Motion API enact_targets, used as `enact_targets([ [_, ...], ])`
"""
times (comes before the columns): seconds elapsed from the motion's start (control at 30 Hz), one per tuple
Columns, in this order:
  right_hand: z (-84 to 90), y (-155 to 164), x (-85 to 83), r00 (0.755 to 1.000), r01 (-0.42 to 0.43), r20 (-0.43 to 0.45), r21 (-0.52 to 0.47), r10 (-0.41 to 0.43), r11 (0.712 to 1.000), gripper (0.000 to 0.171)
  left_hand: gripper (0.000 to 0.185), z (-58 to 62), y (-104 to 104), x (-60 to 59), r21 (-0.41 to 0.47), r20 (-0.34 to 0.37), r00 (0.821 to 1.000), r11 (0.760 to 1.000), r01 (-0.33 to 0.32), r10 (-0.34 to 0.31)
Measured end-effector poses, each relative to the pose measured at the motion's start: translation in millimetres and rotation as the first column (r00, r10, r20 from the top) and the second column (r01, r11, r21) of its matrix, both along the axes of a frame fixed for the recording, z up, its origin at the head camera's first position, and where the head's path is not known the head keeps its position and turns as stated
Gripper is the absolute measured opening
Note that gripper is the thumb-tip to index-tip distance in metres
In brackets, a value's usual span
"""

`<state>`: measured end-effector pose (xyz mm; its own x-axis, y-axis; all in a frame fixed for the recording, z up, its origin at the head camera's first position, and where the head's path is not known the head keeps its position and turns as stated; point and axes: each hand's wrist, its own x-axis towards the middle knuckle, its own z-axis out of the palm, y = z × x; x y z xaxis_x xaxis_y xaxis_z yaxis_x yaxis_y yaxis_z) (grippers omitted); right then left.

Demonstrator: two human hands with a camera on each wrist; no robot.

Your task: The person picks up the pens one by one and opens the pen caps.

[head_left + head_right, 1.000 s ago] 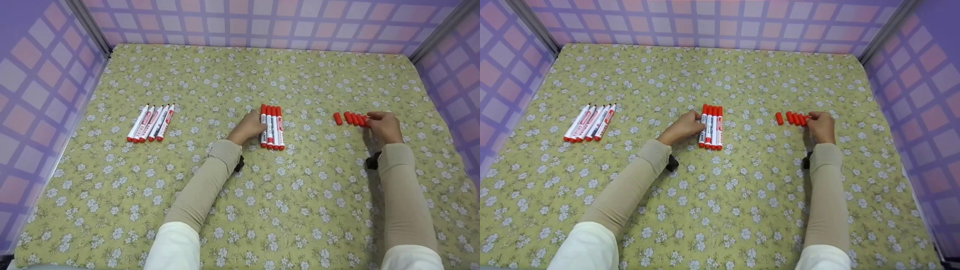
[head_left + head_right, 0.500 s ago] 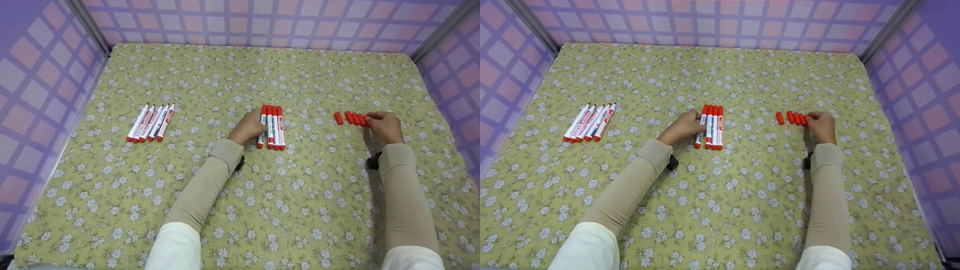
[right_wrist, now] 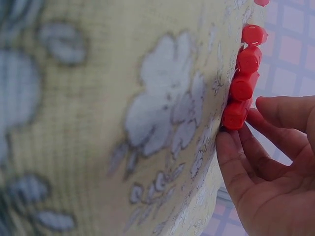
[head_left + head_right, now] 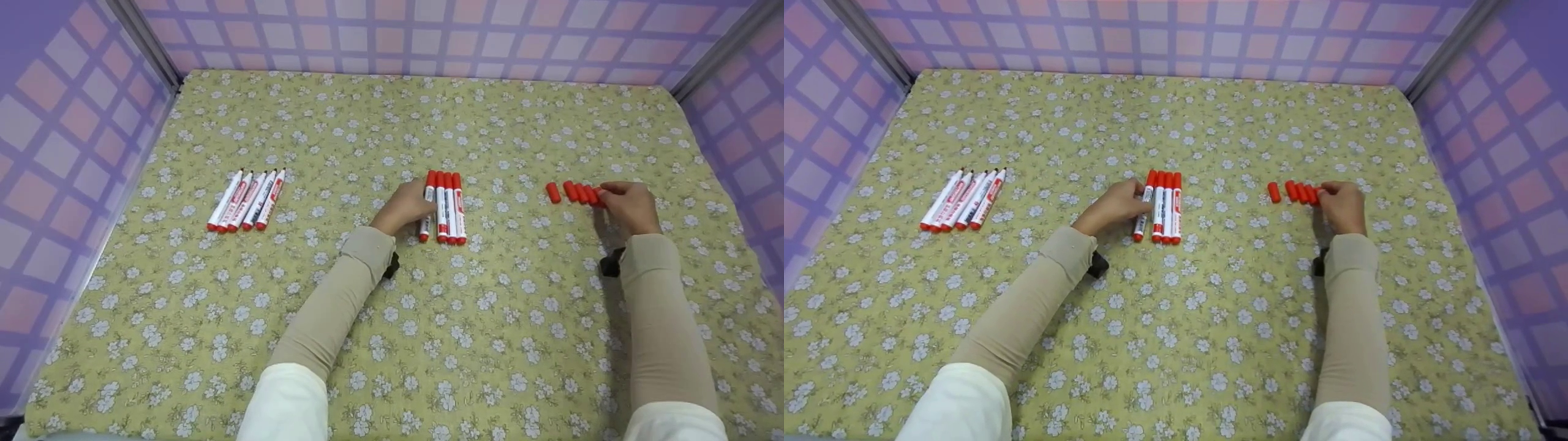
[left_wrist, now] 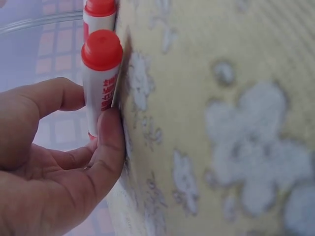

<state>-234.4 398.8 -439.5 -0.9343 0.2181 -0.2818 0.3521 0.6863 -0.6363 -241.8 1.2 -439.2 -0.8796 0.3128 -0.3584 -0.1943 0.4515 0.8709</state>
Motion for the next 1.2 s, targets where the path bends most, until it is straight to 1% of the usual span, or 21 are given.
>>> enact_targets([
  [0.1, 0.4, 0, -0.2, 1.0, 0.001, 0.0, 0.001, -0.001, 1.0, 0.058, 0.034, 0.3, -3, -1.5, 0.012, 0.04, 0.999, 1.0, -0.008, 0.007],
  [0.17, 0.7, 0, -0.4, 1.0, 0.006, -0.001, 0.003, -0.006, 1.0, 0.057, 0.031, -0.3, -6, -3.2, 0.025, 0.055, 0.998, 1.0, -0.01, 0.008],
  [0.33, 2.2, 0, 0.0, 1.0, 0.023, 0.0, -0.014, -0.023, 1.0, 0.055, 0.031, -2.6, -13, -9.0, 0.045, 0.059, 0.998, 0.999, 0.0, -0.003],
  [0.47, 3.4, 1, 0.7, 0.999, 0.034, 0.0, -0.025, -0.034, 0.999, 0.054, 0.033, -4.4, -18, -12.4, 0.084, 0.068, 0.998, 0.996, 0.009, -0.015],
  [0.67, 5.7, 0, 0.0, 0.998, 0.056, -0.013, -0.012, -0.056, 0.998, 0.052, 0.036, -4.9, -20, -12.6, 0.147, 0.101, 0.994, 0.989, 0.02, -0.035],
  [0.8, 7.3, -2, 0.1, 0.997, 0.05, -0.054, 0.0, -0.05, 0.999, 0.051, 0.041, -5.9, -20, -13.8, 0.176, 0.135, 0.991, 0.984, -0.005, -0.019],
  [0.93, 9.5, -4, 1.1, 0.994, 0.028, -0.11, 0.017, -0.026, 0.999, 0.05, 0.042, -5.6, -19, -14.7, 0.198, 0.171, 0.985, 0.979, -0.036, 0.001],
  [1.1, 15.3, -9, 1.4, 0.992, -0.002, -0.127, 0.037, 0.007, 0.999, 0.051, 0.04, -1.4, -19, -14.2, 0.209, 0.214, 0.976, 0.975, -0.069, 0.023],
  [1.2, 20.1, -15, 0.6, 0.989, -0.026, -0.143, 0.046, 0.032, 0.999, 0.05, 0.038, 2.0, -20, -13.8, 0.205, 0.219, 0.975, 0.976, -0.074, 0.028],
])
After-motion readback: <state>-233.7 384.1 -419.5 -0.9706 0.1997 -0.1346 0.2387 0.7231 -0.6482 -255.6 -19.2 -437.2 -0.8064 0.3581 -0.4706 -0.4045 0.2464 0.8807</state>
